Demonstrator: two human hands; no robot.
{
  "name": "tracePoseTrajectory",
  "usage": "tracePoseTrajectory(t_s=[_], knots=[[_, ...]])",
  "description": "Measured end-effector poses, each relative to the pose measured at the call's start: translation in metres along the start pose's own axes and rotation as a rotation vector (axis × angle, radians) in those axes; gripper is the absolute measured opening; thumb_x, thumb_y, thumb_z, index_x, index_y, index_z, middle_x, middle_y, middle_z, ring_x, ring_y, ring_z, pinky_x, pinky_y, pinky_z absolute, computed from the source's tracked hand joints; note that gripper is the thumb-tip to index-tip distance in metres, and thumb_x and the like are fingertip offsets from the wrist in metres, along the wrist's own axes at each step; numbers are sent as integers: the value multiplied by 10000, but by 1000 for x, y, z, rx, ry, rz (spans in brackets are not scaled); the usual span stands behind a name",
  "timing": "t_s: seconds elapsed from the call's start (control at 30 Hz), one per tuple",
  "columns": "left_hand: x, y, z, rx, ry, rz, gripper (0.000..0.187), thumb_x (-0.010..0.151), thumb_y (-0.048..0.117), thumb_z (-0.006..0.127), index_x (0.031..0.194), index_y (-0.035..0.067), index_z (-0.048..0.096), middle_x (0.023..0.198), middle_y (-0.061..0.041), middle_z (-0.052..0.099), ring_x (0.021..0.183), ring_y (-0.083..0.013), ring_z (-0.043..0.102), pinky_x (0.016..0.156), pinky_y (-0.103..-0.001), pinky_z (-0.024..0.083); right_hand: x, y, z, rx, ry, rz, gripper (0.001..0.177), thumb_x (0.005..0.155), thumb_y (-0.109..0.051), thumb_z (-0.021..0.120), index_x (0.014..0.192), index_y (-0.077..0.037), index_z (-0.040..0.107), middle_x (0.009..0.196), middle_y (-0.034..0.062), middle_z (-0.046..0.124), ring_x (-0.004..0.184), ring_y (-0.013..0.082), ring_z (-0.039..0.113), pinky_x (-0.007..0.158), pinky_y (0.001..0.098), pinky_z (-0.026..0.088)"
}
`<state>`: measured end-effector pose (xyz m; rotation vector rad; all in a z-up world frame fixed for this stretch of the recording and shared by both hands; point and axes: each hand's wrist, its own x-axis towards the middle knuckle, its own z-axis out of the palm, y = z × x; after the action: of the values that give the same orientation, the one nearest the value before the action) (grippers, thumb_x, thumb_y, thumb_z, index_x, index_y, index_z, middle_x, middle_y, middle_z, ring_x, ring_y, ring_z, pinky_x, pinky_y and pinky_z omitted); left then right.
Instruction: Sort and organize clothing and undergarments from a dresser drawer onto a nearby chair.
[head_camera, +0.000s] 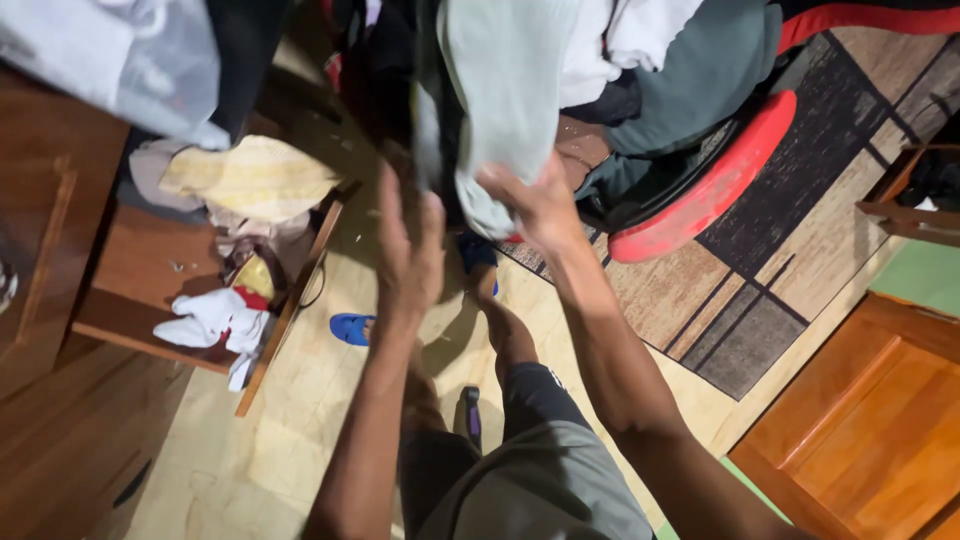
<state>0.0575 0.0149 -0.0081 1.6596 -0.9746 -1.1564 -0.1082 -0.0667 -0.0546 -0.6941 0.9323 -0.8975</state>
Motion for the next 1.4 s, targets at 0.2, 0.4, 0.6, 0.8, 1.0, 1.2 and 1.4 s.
tracePoseTrajectory(t_s=[0.2, 0.4, 0.6, 0.8, 1.0, 1.2, 1.4], knots=[[44, 15, 11, 120, 126, 96, 688, 1139, 394, 504, 1667, 60, 216, 1707, -235, 332, 1564, -361, 377, 1238, -477, 346, 102, 45, 9, 5, 134, -177, 498, 954, -171, 773, 1347, 8, 525, 1143, 80, 664, 1000, 167, 627, 904, 324, 537], [25, -12, 18, 261, 107, -9, 671, 1070, 343, 579, 1622, 88, 296, 1542, -227, 474, 1392, -345, 511, 1120, -442, 440, 148, 147, -30, -272, 423, -95, 496, 1069, -329, 612, 1384, 47, 536, 1261, 174, 652, 1126, 253, 604, 1009, 377, 508], [-12, -45, 2, 307, 122, -115, 568, 1042, 212, 595, 1560, 64, 417, 1485, -228, 542, 1369, -359, 544, 1106, -439, 438, 78, 113, -26, -418, 313, -179, 697, 1063, -279, 587, 1569, 16, 211, 1604, 212, 288, 1463, 292, 364, 1181, 408, 369], [-35, -59, -29, 348, 162, -81, 526, 1029, 141, 575, 1529, 43, 444, 1494, -240, 521, 1382, -394, 526, 1123, -450, 443, -3, 91, -3, -502, 221, -114, 451, 1055, -132, 588, 1458, 12, 446, 1443, 188, 552, 1357, 279, 562, 1137, 397, 491], [-57, -51, -77, 373, 215, -19, 495, 1031, 107, 560, 1513, 31, 473, 1478, -240, 526, 1371, -412, 533, 1120, -448, 457, -32, 99, 51, -489, 89, -104, 307, 1038, -64, 589, 1339, -20, 554, 1309, 101, 630, 1183, 220, 657, 1032, 339, 541], [-111, -63, -155, 442, 268, 8, 484, 1034, 102, 558, 1505, 22, 486, 1476, -249, 519, 1293, -412, 579, 1056, -461, 482, 15, 155, 106, -709, -96, -146, 430, 1013, -136, 716, 1389, -42, 531, 1207, 152, 645, 1112, 238, 644, 974, 348, 555], [-179, -105, -231, 476, 301, -133, 404, 1040, 136, 568, 1429, 27, 570, 1356, -212, 610, 1245, -416, 604, 1028, -469, 493, 103, 258, 136, -1108, -285, -717, 773, 919, -194, 823, 1513, -25, 358, 1418, 239, 513, 1279, 419, 514, 1048, 484, 488]])
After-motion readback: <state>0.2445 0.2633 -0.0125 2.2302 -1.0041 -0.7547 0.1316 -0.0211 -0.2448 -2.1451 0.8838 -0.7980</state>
